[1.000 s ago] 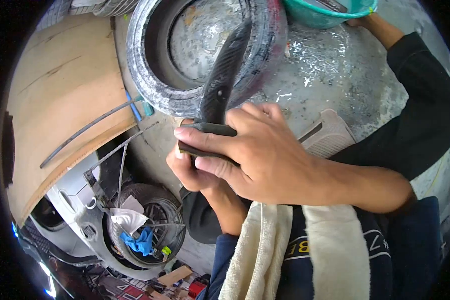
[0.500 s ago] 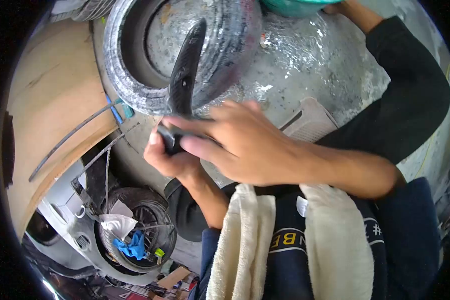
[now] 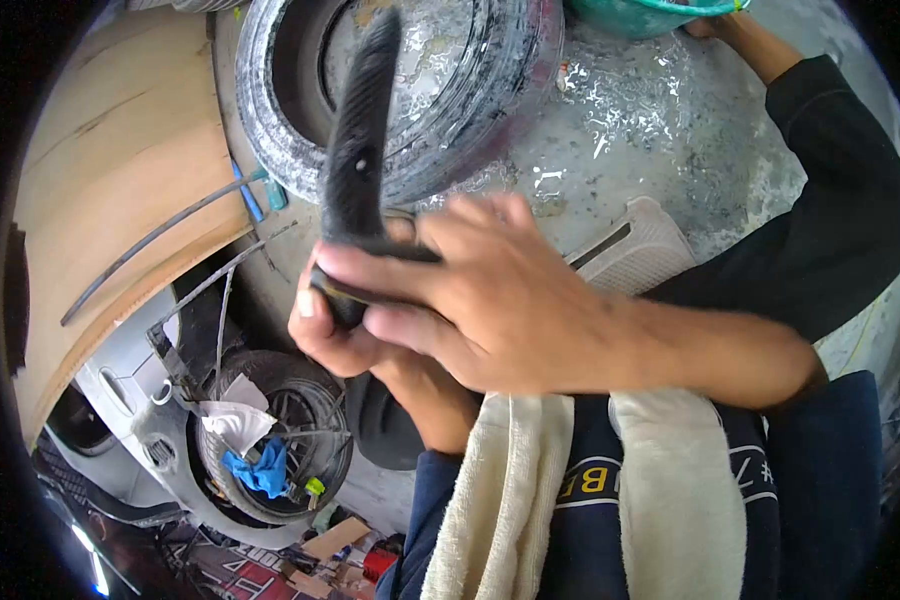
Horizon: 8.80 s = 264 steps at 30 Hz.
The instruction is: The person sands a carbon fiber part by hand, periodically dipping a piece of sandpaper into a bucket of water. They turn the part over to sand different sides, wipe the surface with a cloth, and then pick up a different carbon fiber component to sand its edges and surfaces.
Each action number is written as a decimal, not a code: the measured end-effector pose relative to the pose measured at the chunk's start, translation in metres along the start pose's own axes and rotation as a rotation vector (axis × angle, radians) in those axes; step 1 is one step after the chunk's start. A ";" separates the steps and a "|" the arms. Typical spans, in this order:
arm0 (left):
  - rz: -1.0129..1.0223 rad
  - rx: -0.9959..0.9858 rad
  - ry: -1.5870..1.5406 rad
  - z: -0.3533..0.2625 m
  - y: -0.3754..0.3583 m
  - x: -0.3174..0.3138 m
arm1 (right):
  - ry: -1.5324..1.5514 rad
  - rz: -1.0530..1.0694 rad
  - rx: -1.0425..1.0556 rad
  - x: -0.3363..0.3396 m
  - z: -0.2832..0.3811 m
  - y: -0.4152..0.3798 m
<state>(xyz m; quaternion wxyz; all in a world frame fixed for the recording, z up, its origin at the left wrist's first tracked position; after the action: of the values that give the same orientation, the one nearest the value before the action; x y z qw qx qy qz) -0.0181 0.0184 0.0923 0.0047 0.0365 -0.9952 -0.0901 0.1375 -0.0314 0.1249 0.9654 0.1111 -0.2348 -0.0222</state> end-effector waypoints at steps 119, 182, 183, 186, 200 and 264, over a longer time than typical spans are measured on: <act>0.139 -0.214 1.080 0.132 0.029 -0.018 | -0.985 0.882 -0.475 0.133 -0.402 0.101; -0.186 -0.144 0.816 0.099 0.015 -0.039 | -0.985 0.640 -0.251 0.128 -0.409 0.133; -0.183 -0.147 0.769 0.098 0.015 -0.044 | -0.989 0.633 -0.250 0.127 -0.415 0.134; -0.183 -0.152 0.732 0.094 0.015 -0.054 | -0.780 0.564 -0.432 0.122 -0.434 0.138; -0.098 -0.131 0.745 0.082 0.023 -0.083 | -0.751 0.620 -0.300 0.128 -0.437 0.149; 0.184 0.493 0.097 0.082 0.010 -0.193 | -1.157 0.970 -0.210 0.103 -0.445 0.129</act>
<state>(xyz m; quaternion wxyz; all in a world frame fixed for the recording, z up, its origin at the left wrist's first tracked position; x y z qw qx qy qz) 0.1719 0.0573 0.0134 0.0515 -0.0499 -0.9849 0.1578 0.4315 0.1753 -0.1850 0.5956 -0.1265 -0.7224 0.3276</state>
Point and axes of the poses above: each hand's wrist, its own y-axis towards the middle knuckle, its own x-axis out of the back of the hand, z = x × y, the point moved 4 cm from there along y, towards the middle knuckle, and after that the axes turned 7 degrees about -z, right-handed, at the moved point
